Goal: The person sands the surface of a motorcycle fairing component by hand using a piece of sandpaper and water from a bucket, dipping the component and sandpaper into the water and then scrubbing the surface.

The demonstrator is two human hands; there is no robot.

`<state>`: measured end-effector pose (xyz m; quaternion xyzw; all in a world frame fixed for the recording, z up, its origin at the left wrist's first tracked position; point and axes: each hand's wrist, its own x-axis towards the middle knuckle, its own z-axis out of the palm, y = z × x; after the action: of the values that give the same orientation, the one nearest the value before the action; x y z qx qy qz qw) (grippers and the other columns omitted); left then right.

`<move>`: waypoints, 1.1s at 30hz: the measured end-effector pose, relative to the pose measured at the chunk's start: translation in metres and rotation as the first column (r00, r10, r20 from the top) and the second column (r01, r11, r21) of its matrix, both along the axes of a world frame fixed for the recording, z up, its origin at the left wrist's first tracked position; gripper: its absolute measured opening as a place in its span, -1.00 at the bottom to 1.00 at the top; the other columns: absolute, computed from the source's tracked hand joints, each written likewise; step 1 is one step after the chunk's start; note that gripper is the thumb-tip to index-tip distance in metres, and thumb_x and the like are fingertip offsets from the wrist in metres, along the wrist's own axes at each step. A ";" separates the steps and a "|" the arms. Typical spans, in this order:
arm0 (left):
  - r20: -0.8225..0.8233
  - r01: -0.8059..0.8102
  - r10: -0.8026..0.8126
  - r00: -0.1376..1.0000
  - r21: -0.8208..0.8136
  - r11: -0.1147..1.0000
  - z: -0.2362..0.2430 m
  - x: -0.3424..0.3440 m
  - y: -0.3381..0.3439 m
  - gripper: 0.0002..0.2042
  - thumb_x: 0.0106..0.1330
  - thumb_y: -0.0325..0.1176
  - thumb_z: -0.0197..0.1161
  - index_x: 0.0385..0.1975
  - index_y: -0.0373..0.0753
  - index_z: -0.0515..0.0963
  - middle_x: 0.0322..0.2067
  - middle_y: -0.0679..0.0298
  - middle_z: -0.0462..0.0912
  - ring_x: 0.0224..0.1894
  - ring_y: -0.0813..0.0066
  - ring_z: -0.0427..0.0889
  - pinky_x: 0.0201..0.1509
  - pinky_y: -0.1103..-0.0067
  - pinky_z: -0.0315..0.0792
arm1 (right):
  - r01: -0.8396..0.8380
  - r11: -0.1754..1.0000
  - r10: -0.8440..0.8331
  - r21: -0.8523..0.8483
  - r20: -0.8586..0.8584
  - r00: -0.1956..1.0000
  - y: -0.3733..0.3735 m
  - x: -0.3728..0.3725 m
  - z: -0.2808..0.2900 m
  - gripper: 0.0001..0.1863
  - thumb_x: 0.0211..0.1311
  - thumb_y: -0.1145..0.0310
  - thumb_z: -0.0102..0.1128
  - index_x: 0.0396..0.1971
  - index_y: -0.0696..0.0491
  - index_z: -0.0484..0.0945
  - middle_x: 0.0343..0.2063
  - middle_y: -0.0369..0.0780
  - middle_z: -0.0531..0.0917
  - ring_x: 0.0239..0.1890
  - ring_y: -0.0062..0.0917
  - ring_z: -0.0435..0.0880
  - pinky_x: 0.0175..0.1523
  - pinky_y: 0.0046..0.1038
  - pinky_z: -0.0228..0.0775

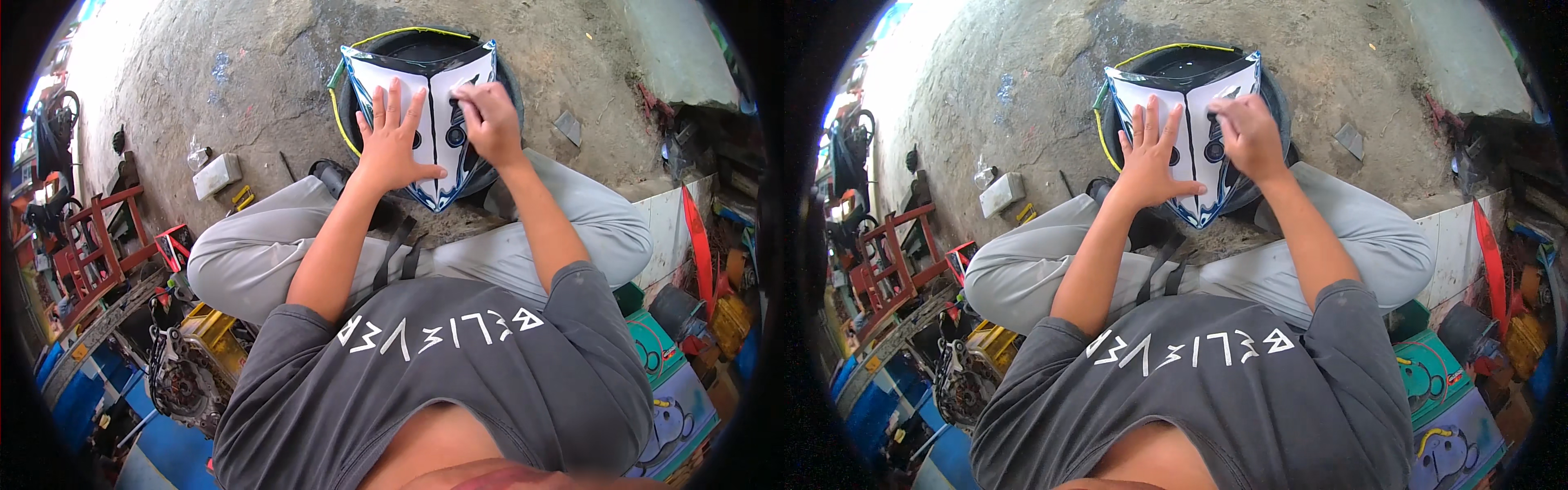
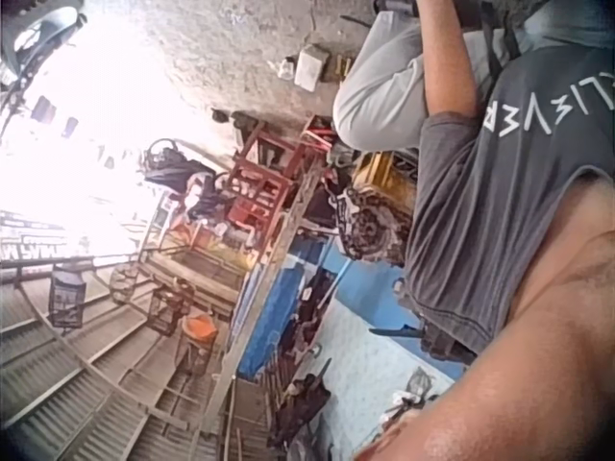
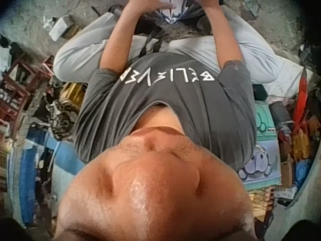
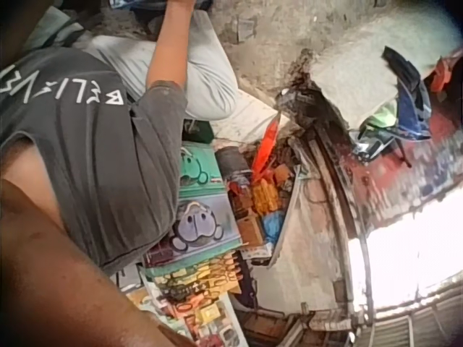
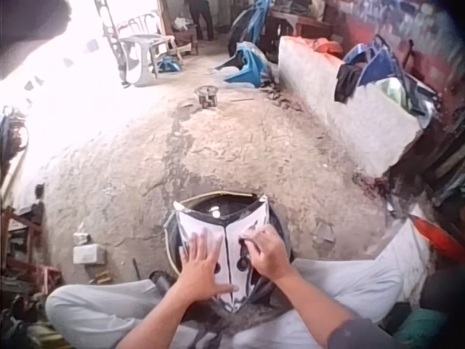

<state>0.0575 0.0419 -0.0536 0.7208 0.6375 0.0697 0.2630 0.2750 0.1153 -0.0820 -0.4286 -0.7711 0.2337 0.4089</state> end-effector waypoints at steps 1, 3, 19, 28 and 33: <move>0.001 -0.001 0.001 1.000 -0.003 1.000 0.000 0.000 -0.001 0.50 -0.29 0.28 0.75 0.74 0.12 -0.10 0.72 -0.11 -0.36 0.72 -0.34 -0.44 0.54 -0.47 -0.26 | 0.043 0.999 -0.043 0.029 -0.019 0.999 0.005 0.001 0.004 -0.67 0.25 0.64 0.36 -0.01 0.02 0.74 -0.27 -0.18 0.74 -0.17 -0.28 0.72 -0.06 -0.30 0.60; 0.002 -0.005 0.005 1.000 0.001 1.000 0.001 -0.001 -0.001 0.50 -0.29 0.27 0.75 0.74 0.12 -0.10 0.72 -0.11 -0.37 0.72 -0.34 -0.44 0.55 -0.46 -0.26 | 0.089 0.996 -0.087 0.018 -0.056 0.995 0.010 0.004 0.001 -0.64 0.26 0.64 0.36 0.04 0.02 0.73 -0.23 -0.18 0.77 -0.14 -0.27 0.72 -0.03 -0.31 0.61; 0.007 -0.009 0.009 1.000 0.002 1.000 -0.001 0.000 -0.001 0.49 -0.29 0.28 0.75 0.74 0.13 -0.09 0.72 -0.10 -0.36 0.72 -0.34 -0.43 0.54 -0.47 -0.25 | -0.093 0.996 0.093 0.002 -0.021 0.995 -0.006 -0.008 0.011 -0.49 0.22 0.68 0.31 0.17 -0.01 0.69 -0.24 -0.20 0.76 -0.19 -0.27 0.70 -0.06 -0.28 0.59; -0.004 -0.004 0.004 1.000 0.003 1.000 -0.001 0.000 -0.001 0.50 -0.29 0.28 0.75 0.74 0.12 -0.09 0.72 -0.10 -0.35 0.72 -0.34 -0.43 0.54 -0.48 -0.23 | -0.082 0.997 0.082 0.015 -0.002 0.997 -0.012 -0.013 0.011 -0.55 0.23 0.67 0.30 0.11 0.02 0.71 -0.21 -0.22 0.80 -0.14 -0.25 0.72 0.00 -0.25 0.60; 0.001 -0.011 0.011 1.000 0.021 1.000 -0.002 -0.001 -0.001 0.50 -0.29 0.27 0.75 0.74 0.12 -0.10 0.72 -0.11 -0.35 0.72 -0.34 -0.43 0.54 -0.48 -0.23 | 0.001 0.999 0.000 0.047 -0.008 1.000 0.007 0.001 0.002 -0.56 0.22 0.67 0.30 0.10 0.02 0.71 -0.21 -0.20 0.79 -0.15 -0.25 0.73 -0.01 -0.25 0.61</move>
<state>0.0568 0.0407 -0.0555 0.7200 0.6406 0.0782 0.2552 0.2762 0.1221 -0.0796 -0.4181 -0.7745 0.2173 0.4220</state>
